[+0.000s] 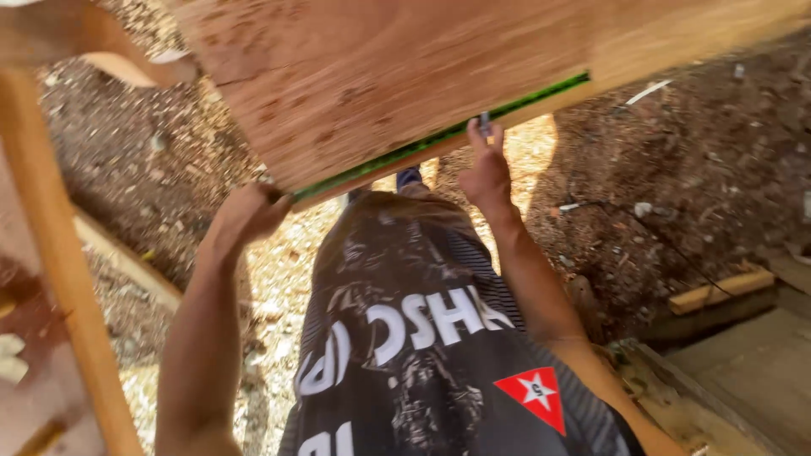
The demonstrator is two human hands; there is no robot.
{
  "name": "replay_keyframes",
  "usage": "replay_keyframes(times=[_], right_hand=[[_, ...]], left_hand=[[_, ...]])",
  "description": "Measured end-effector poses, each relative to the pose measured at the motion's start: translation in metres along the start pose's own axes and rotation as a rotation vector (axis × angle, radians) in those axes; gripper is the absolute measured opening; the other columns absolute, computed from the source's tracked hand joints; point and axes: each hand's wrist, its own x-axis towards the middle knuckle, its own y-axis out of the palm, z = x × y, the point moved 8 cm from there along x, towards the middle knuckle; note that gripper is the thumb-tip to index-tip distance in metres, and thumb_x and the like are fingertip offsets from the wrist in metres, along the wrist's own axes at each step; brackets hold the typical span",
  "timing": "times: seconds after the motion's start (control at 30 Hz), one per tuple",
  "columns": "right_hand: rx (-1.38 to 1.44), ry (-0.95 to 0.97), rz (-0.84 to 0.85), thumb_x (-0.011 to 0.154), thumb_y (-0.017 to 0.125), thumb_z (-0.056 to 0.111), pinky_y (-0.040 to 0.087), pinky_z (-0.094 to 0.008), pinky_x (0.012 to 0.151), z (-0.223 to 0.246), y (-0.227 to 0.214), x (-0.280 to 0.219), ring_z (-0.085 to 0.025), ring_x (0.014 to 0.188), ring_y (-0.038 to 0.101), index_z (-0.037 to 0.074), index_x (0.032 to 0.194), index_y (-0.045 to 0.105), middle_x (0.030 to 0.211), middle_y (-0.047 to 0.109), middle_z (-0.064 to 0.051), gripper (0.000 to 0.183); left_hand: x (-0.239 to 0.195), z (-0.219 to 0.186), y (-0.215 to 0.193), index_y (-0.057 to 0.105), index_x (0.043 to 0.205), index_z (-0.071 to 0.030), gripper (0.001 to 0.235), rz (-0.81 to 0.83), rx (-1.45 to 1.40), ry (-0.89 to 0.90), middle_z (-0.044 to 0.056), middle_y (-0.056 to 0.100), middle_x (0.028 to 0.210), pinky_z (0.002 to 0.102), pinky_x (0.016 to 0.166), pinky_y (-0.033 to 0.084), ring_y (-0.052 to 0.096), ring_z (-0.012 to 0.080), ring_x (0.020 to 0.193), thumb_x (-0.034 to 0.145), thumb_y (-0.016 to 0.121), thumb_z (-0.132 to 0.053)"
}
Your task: The person measures a large wooden board using a green tape measure and marks it with a white marker. They then use a metal ruler to draw straight lines on the wood surface.
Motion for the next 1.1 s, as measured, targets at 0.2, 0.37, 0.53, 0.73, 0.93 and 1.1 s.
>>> replay_keyframes(times=[0.2, 0.37, 0.53, 0.73, 0.93, 1.1], right_hand=[[0.020, -0.066, -0.048, 0.072, 0.053, -0.024, 0.055, -0.037, 0.055, 0.016, -0.009, -0.006, -0.033, 0.071, 0.067, -0.012, 0.147, 0.046, 0.130, 0.043, -0.031, 0.077], [0.031, -0.082, -0.049, 0.070, 0.053, -0.023, 0.055, -0.039, 0.053, 0.003, 0.001, -0.003, -0.036, 0.073, 0.067, -0.014, 0.146, 0.047, 0.129, 0.043, -0.029, 0.077], [0.031, -0.106, -0.047, 0.068, 0.052, -0.020, 0.056, -0.038, 0.054, 0.006, 0.000, -0.003, -0.035, 0.074, 0.067, -0.014, 0.144, 0.049, 0.127, 0.044, -0.029, 0.076], [0.015, -0.113, -0.054, 0.069, 0.054, -0.020, 0.058, -0.042, 0.056, 0.010, -0.002, -0.005, -0.039, 0.077, 0.069, -0.014, 0.143, 0.050, 0.128, 0.044, -0.028, 0.075], [0.065, 0.037, 0.050, 0.076, 0.058, -0.013, 0.058, -0.059, 0.092, 0.010, -0.004, -0.009, -0.055, 0.110, 0.064, 0.003, 0.154, 0.045, 0.148, 0.034, -0.018, 0.080], [0.027, -0.059, -0.036, 0.079, 0.051, -0.016, 0.056, -0.061, 0.092, 0.013, -0.007, -0.009, -0.056, 0.110, 0.064, -0.003, 0.151, 0.048, 0.142, 0.037, -0.027, 0.074]], left_hand=[[0.011, 0.012, 0.002, 0.073, 0.088, -0.002, 0.042, 0.055, -0.035, -0.077, 0.011, 0.052, 0.059, 0.040, 0.053, 0.042, 0.047, 0.0251, 0.048, 0.103, 0.055, -0.037], [0.024, 0.028, 0.007, 0.076, 0.106, 0.000, 0.044, 0.074, -0.026, -0.087, 0.012, 0.056, 0.062, 0.040, 0.055, 0.042, 0.048, 0.0251, 0.050, 0.105, 0.055, -0.039], [0.015, 0.018, 0.001, 0.074, 0.122, -0.001, 0.046, 0.113, -0.050, -0.115, 0.014, 0.057, 0.068, 0.041, 0.058, 0.045, 0.051, 0.0261, 0.055, 0.106, 0.055, -0.039], [0.015, 0.020, 0.001, 0.072, 0.132, -0.004, 0.049, 0.114, -0.017, -0.129, 0.021, 0.066, 0.080, 0.046, 0.074, 0.049, 0.062, 0.0337, 0.071, 0.107, 0.055, -0.042], [0.017, 0.026, 0.005, 0.077, 0.123, -0.010, 0.052, 0.048, 0.044, -0.146, 0.031, 0.072, 0.100, 0.058, 0.083, 0.050, 0.069, 0.0509, 0.100, 0.101, 0.056, -0.053], [0.002, 0.001, -0.006, 0.080, 0.103, -0.007, 0.047, -0.044, 0.050, -0.084, 0.031, 0.071, 0.093, 0.056, 0.085, 0.053, 0.071, 0.0487, 0.096, 0.099, 0.058, -0.048]])
